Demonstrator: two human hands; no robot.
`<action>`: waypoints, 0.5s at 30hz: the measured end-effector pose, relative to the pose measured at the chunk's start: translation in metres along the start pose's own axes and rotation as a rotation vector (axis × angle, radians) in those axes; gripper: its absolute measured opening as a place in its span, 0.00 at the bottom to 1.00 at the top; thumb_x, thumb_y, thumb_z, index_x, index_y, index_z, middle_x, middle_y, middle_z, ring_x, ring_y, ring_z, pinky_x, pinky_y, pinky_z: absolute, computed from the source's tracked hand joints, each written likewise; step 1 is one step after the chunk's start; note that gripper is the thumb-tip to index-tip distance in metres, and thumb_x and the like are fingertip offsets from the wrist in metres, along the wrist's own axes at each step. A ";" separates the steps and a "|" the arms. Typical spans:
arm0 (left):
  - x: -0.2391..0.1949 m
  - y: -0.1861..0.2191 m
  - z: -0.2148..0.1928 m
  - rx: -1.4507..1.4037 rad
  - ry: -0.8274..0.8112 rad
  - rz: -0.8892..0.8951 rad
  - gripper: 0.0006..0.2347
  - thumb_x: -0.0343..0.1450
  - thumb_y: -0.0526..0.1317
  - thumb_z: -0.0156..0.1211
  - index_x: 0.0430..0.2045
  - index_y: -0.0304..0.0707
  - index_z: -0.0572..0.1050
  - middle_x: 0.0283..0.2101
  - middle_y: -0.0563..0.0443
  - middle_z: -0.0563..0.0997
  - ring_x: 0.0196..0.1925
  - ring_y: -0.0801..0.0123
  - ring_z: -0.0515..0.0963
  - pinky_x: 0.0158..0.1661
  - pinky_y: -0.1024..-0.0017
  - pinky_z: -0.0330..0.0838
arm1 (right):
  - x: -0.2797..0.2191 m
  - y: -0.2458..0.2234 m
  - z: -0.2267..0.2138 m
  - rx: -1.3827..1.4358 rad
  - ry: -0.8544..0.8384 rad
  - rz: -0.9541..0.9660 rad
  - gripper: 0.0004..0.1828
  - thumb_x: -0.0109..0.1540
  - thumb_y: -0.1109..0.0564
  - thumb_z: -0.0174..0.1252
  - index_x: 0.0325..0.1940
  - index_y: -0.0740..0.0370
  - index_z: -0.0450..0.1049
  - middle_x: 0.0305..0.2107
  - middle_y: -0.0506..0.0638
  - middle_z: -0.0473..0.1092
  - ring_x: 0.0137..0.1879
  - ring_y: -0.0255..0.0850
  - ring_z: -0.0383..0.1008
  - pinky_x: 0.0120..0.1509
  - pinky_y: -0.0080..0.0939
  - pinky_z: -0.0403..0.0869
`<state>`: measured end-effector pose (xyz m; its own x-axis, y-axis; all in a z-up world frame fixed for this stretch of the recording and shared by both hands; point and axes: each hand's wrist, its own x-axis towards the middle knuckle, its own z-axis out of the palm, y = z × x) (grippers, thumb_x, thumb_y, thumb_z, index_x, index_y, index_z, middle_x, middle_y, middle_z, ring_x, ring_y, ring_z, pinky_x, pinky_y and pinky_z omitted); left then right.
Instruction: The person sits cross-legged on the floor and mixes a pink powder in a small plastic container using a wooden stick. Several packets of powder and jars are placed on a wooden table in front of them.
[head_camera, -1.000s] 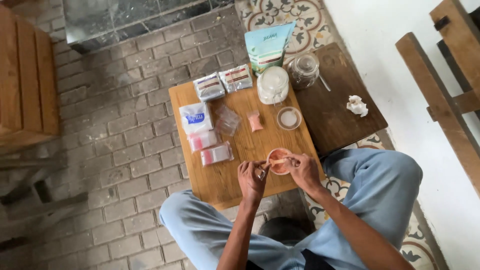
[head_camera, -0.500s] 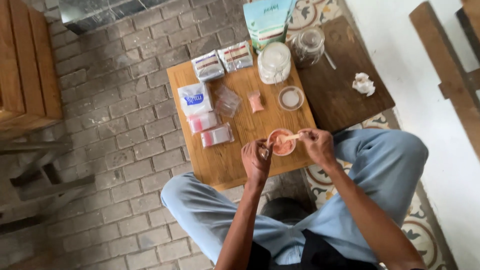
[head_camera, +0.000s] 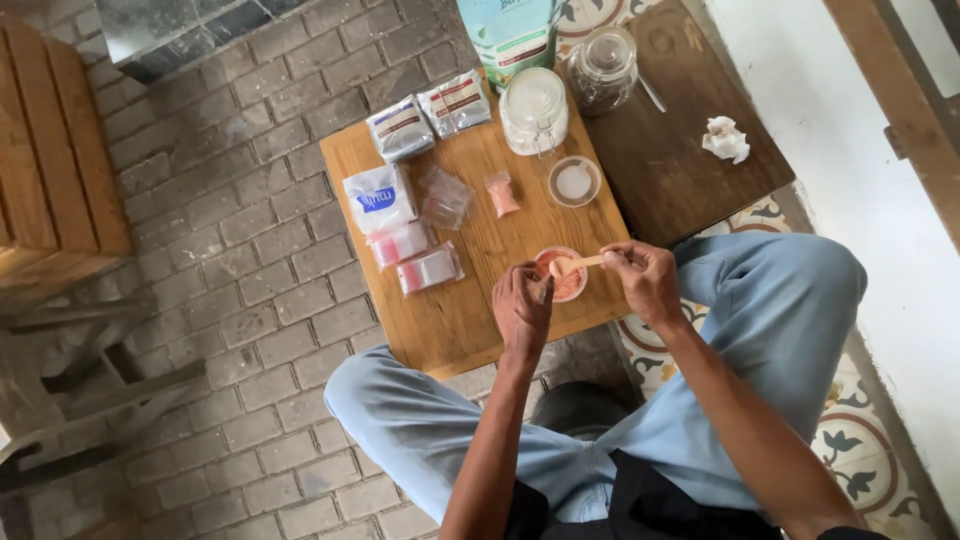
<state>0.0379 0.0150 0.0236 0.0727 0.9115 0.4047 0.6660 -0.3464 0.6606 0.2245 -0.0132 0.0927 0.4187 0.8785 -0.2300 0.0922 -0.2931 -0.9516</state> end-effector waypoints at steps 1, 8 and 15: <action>0.001 0.000 0.002 -0.002 -0.002 0.002 0.12 0.69 0.47 0.68 0.27 0.45 0.70 0.38 0.52 0.82 0.37 0.56 0.83 0.41 0.63 0.73 | -0.001 -0.001 -0.001 0.001 0.003 0.000 0.06 0.62 0.58 0.65 0.42 0.58 0.84 0.27 0.53 0.78 0.43 0.33 0.77 0.54 0.42 0.76; 0.000 -0.003 0.009 0.105 -0.009 0.033 0.10 0.65 0.40 0.68 0.27 0.48 0.68 0.39 0.57 0.81 0.39 0.62 0.82 0.46 0.67 0.70 | -0.016 -0.013 0.006 -0.033 -0.053 -0.041 0.07 0.63 0.56 0.63 0.39 0.59 0.84 0.24 0.53 0.77 0.41 0.43 0.77 0.61 0.63 0.71; 0.000 0.001 0.008 0.145 0.039 0.062 0.13 0.66 0.45 0.71 0.27 0.49 0.67 0.38 0.59 0.80 0.39 0.65 0.82 0.47 0.70 0.69 | -0.028 -0.031 0.013 -0.094 -0.023 -0.134 0.08 0.62 0.53 0.63 0.37 0.59 0.83 0.22 0.49 0.73 0.37 0.36 0.69 0.63 0.55 0.68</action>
<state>0.0443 0.0163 0.0189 0.0897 0.8791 0.4681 0.7616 -0.3634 0.5365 0.1984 -0.0240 0.1257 0.3766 0.9201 -0.1080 0.2305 -0.2060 -0.9510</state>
